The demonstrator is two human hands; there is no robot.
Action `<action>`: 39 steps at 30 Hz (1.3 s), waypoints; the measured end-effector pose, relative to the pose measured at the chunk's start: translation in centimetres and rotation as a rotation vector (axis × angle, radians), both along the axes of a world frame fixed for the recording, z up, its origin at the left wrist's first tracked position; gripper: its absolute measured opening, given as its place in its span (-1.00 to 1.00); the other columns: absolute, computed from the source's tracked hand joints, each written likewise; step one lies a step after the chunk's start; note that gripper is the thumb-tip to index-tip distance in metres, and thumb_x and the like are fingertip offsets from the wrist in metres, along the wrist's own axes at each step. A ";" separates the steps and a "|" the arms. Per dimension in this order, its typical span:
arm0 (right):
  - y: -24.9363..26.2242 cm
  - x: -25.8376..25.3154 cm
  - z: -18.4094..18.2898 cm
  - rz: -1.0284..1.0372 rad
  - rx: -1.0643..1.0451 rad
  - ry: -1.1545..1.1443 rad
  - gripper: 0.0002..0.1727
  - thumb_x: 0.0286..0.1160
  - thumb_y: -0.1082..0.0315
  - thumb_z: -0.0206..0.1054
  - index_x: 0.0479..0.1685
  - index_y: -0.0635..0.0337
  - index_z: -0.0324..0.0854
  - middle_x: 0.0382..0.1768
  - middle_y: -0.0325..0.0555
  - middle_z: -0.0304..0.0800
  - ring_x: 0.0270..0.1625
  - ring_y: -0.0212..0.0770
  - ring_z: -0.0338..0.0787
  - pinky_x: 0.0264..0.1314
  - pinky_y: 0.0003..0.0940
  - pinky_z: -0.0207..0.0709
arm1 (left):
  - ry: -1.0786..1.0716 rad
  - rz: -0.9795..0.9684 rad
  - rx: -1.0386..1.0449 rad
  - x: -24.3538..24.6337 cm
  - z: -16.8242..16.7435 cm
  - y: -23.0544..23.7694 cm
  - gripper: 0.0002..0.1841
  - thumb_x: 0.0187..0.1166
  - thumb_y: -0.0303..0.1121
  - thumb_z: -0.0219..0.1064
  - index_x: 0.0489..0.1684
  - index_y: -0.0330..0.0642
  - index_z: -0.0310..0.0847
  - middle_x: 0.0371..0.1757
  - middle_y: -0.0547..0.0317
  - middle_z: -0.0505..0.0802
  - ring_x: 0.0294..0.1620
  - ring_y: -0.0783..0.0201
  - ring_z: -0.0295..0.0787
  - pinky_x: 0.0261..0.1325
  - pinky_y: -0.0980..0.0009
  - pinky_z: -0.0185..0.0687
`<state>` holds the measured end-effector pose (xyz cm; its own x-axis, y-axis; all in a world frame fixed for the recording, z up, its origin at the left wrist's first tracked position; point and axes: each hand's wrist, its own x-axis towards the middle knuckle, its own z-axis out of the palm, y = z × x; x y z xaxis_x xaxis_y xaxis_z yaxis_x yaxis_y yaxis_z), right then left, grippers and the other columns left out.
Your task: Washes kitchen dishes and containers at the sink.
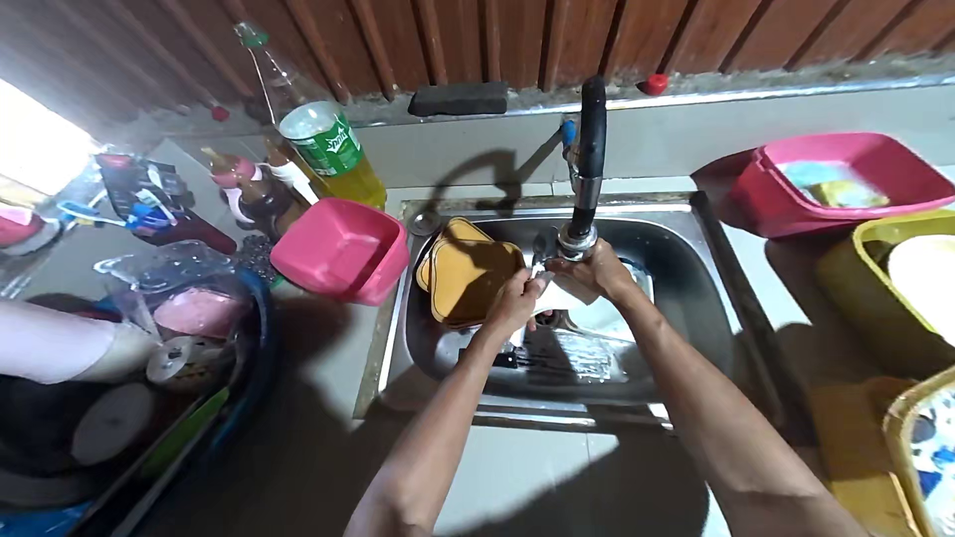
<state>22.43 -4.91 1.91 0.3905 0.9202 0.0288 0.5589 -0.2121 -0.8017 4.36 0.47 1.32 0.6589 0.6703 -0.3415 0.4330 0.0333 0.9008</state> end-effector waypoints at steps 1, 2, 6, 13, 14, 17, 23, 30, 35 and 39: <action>0.1 -0.1 0.5 -0.052 -0.040 -0.045 -0.69 0.36 0.29 0.62 -0.18 0.40 0.75 -0.20 0.27 0.84 -0.05 0.22 0.85 0.14 0.33 0.61 | -0.038 -0.018 -0.039 0.0 -0.2 -0.1 -0.62 0.89 -0.19 0.02 0.48 -0.21 0.45 -0.19 -0.02 0.81 -0.60 0.29 0.65 -0.49 0.39 0.66; 0.0 -0.3 1.0 -0.121 -0.028 -0.044 -0.74 0.35 0.35 0.60 -0.22 0.41 0.74 -0.24 0.29 0.83 -0.08 0.24 0.83 0.09 0.34 0.59 | -0.060 -0.025 -0.059 0.1 -0.3 -0.3 -0.63 0.89 -0.23 0.03 0.51 -0.21 0.43 -0.18 -0.02 0.79 -0.61 0.30 0.64 -0.48 0.39 0.66; -1.2 -2.4 -0.6 -0.335 0.280 0.349 -0.88 0.51 0.44 0.37 -0.10 0.31 0.65 -0.30 -0.07 0.68 -0.32 -0.29 0.64 -0.21 -0.23 0.60 | -0.039 0.123 -0.028 1.4 -0.1 -1.3 -0.64 0.90 -0.20 0.01 0.40 -0.27 0.44 -0.42 0.07 0.65 -0.64 0.33 0.54 -0.46 0.41 0.60; -1.3 -6.6 -1.2 -0.273 0.283 0.690 -0.65 0.83 0.28 0.13 0.46 0.18 0.42 -0.20 -0.05 0.78 -0.32 -0.29 0.78 -0.23 -0.29 0.72 | -0.169 0.356 -0.036 2.4 -1.4 -1.6 -0.65 0.87 -0.25 0.06 0.31 -0.34 0.59 0.12 -0.21 0.77 0.09 0.02 0.70 0.20 0.01 0.58; -1.4 -6.6 -1.1 -0.224 0.297 0.634 -0.63 0.85 0.27 0.07 0.48 0.23 0.41 -0.04 -0.04 0.79 -0.10 -0.30 0.80 0.04 -0.26 0.72 | -0.197 0.421 -0.043 2.2 -1.7 -1.5 -0.66 0.86 -0.27 0.07 0.24 -0.36 0.63 0.07 -0.19 0.78 0.08 0.04 0.69 0.20 0.02 0.57; -1.2 -6.1 -1.1 -0.188 0.239 0.317 -0.62 0.89 0.30 -0.03 0.43 0.32 0.50 0.07 0.14 0.80 -0.05 -0.07 0.86 0.09 -0.05 0.74 | -0.202 0.558 -0.105 1.3 -1.8 -0.7 -0.73 0.86 -0.27 0.08 0.09 -0.30 0.59 -0.48 0.16 0.59 -0.63 0.37 0.50 -0.54 0.45 0.54; -1.0 -4.8 -0.7 -0.226 -0.050 0.314 -0.32 0.55 0.02 0.45 0.58 0.17 0.42 0.23 0.23 0.74 0.12 0.14 0.78 0.19 0.24 0.60 | -0.104 0.303 -0.218 0.7 -1.5 -0.2 -0.68 0.92 -0.10 -0.09 0.25 -0.12 0.41 -0.57 0.28 0.38 -0.78 0.41 0.19 -0.73 0.51 0.20; -2.1 -3.7 -1.3 -0.326 0.262 0.685 -0.72 0.40 0.52 0.47 0.09 0.22 0.68 -0.47 -0.16 0.75 -0.68 -0.39 0.50 -0.65 -0.44 0.44 | -0.179 0.056 -0.323 1.5 -0.9 -1.8 -0.64 0.91 -0.22 -0.05 0.35 -0.26 0.51 -0.43 0.17 0.66 -0.65 0.41 0.52 -0.55 0.54 0.53; -2.8 -2.7 -0.6 -0.149 0.266 0.503 -0.59 0.40 0.46 0.53 0.25 0.22 0.63 -0.25 -0.09 0.82 -0.40 -0.30 0.74 -0.33 -0.33 0.69 | -0.176 -0.091 -0.358 1.5 -0.4 -2.0 -0.74 0.91 -0.27 -0.06 0.07 -0.24 0.48 -0.50 0.20 0.62 -0.63 0.39 0.55 -0.49 0.50 0.61; -2.6 -2.3 -0.6 -0.124 0.277 0.425 -0.62 0.40 0.60 0.42 0.23 0.23 0.66 -0.17 -0.06 0.83 -0.35 -0.29 0.74 -0.30 -0.30 0.67 | -0.196 -0.178 -0.396 1.8 -0.4 -2.0 -0.64 0.92 -0.22 -0.09 0.13 -0.29 0.54 -0.42 0.20 0.68 -0.58 0.40 0.59 -0.44 0.50 0.64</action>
